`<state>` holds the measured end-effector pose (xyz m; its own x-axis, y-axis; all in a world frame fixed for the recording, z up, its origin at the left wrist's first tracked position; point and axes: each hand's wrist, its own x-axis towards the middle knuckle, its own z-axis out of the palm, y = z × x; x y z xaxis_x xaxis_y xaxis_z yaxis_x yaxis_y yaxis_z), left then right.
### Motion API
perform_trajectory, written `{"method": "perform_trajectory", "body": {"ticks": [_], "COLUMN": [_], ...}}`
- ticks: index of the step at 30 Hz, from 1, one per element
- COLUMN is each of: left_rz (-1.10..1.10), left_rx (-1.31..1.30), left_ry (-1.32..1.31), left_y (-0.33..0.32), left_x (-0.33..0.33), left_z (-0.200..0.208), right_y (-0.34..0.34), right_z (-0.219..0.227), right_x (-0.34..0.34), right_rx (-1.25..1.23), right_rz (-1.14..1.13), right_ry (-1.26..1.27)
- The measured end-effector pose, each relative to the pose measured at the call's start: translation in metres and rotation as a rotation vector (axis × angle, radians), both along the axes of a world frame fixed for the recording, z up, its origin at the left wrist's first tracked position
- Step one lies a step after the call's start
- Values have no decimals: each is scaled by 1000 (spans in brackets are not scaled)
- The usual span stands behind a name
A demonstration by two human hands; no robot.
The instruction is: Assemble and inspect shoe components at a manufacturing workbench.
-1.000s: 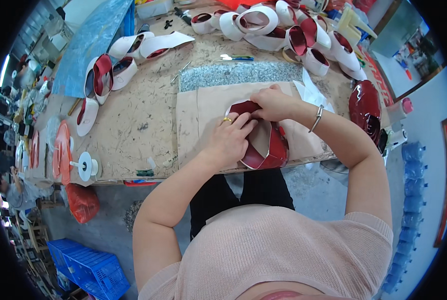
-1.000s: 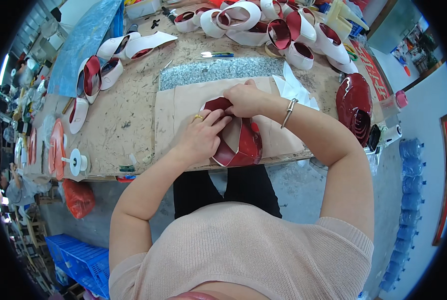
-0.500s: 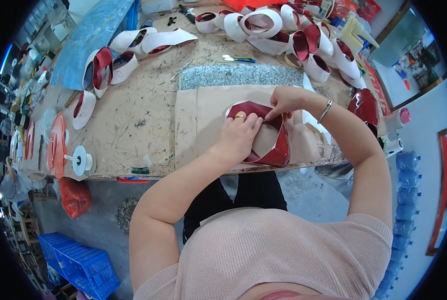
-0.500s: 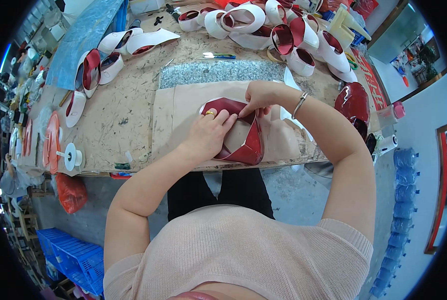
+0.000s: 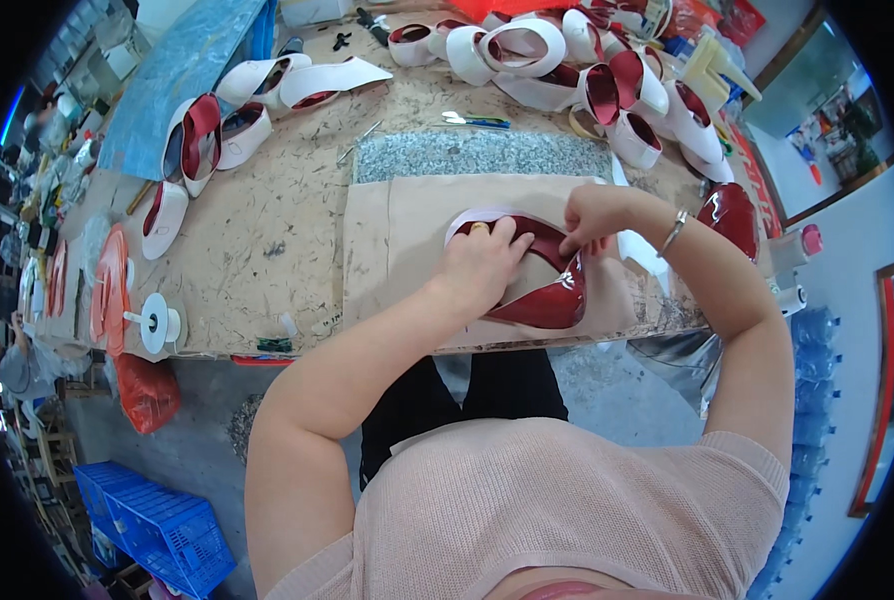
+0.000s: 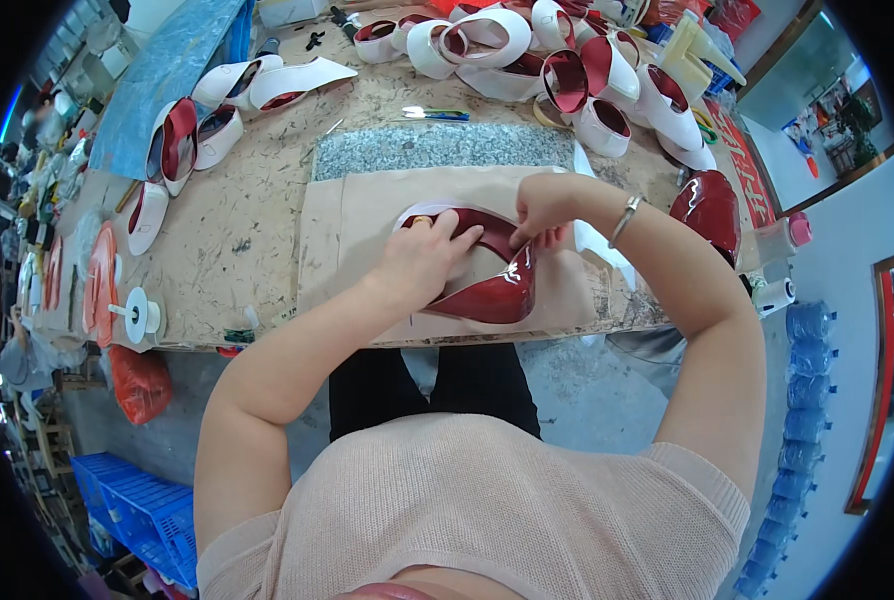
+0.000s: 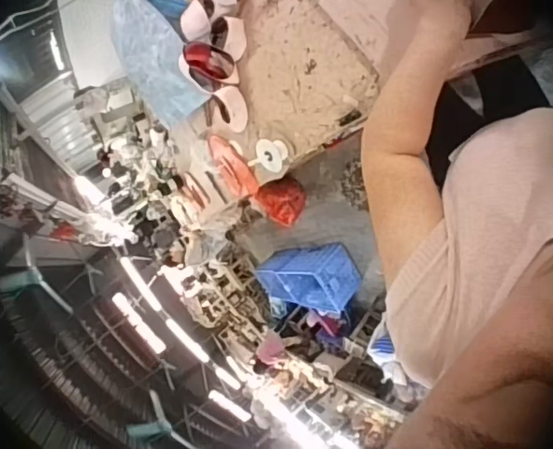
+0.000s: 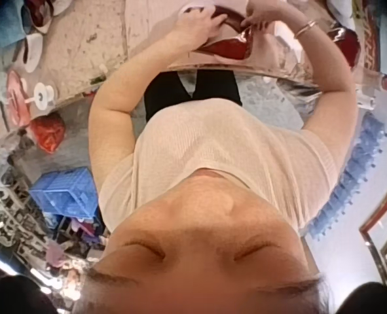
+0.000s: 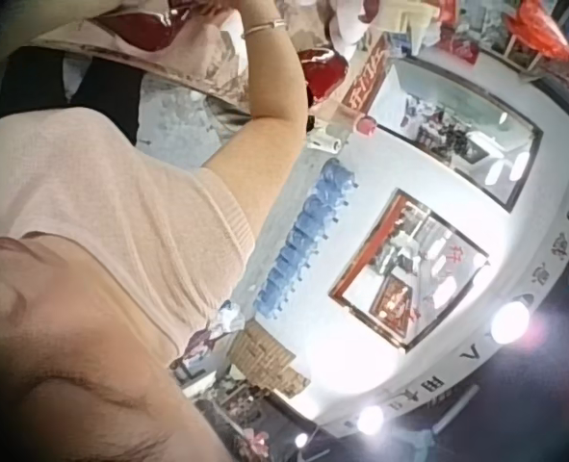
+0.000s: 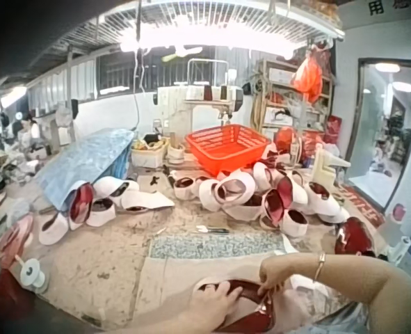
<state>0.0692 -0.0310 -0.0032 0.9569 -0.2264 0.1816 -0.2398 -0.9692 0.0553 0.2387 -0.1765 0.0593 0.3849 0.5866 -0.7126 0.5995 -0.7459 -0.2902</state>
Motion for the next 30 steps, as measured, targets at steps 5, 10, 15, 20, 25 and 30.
{"method": "perform_trajectory", "body": {"ticks": [5,10,15,20,25,30], "left_rz": [-263,-390,-173,332,-41,172], "left_rx": [-159,-309,-167,-34,-316,-303], "left_ry": [-82,31,117,-170,-737,91], "left_y": [5,-9,1,46,64,25], "left_x": [11,19,36,65,9,-46], "left_z": [-3,-16,-11,-14,48,-6], "right_y": [2,-4,-17,-26,0,32], "right_z": [-6,-21,-7,-11,2,-14], "right_x": [3,11,-6,-26,-83,-80], "right_rx": [-78,-44,87,448,1091,1270], "right_rz": [-60,-115,-188,-347,-580,-201], "right_ry": [27,35,-1,-93,-435,-393]}}
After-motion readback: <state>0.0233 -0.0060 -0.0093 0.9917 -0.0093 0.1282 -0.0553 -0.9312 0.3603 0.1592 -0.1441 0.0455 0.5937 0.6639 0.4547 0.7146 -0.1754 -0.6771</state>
